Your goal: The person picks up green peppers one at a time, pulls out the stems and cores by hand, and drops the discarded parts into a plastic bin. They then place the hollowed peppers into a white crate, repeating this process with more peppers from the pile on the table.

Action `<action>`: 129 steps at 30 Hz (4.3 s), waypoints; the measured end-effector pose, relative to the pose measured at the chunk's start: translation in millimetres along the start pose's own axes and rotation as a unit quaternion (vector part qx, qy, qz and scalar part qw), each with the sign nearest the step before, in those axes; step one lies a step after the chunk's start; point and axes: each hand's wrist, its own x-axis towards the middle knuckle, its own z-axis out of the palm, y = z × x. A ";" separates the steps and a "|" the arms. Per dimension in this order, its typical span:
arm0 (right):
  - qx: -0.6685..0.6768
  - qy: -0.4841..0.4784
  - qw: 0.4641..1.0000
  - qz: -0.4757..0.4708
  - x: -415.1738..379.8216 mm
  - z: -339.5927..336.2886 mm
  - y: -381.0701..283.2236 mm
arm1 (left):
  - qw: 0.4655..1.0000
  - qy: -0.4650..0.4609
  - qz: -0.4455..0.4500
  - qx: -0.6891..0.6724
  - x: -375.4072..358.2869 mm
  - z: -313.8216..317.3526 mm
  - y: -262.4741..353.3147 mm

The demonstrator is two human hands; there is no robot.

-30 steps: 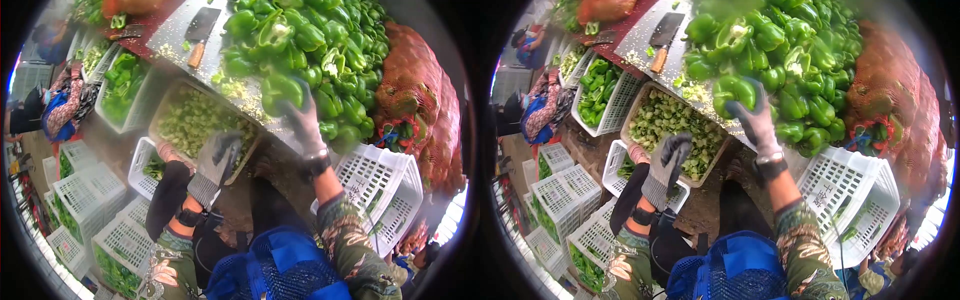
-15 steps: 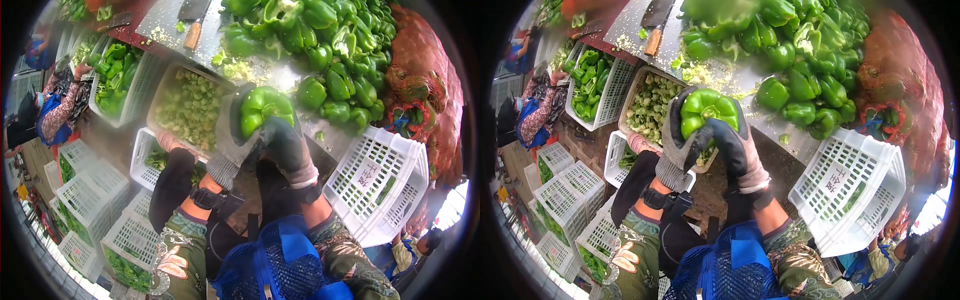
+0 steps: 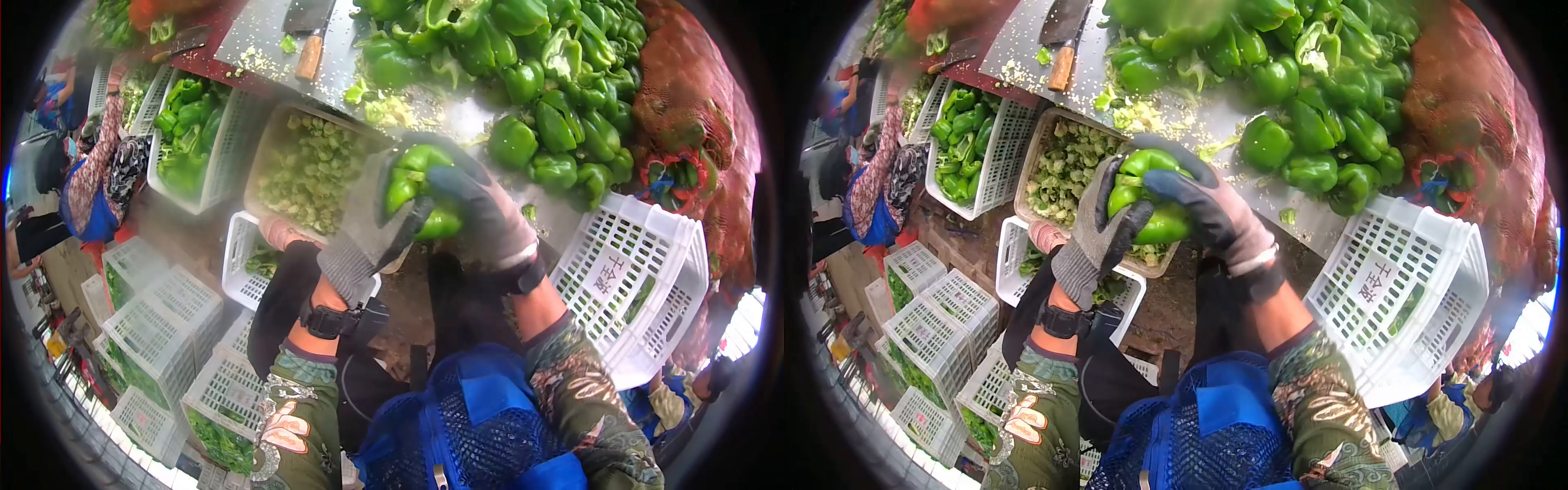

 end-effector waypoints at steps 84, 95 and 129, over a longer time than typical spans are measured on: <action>-0.328 0.043 0.898 -0.291 -12.2 -19.9 32.3 | 0.946 0.219 0.073 0.226 -26.5 -24.2 17.4; -0.439 0.045 0.824 -0.355 -12.6 1.9 42.6 | 0.963 0.122 -0.041 -0.236 -22.5 2.2 16.5; -0.528 0.186 0.818 -0.131 71.9 -74.3 -35.5 | 0.970 0.024 -0.096 0.224 -22.5 2.4 8.8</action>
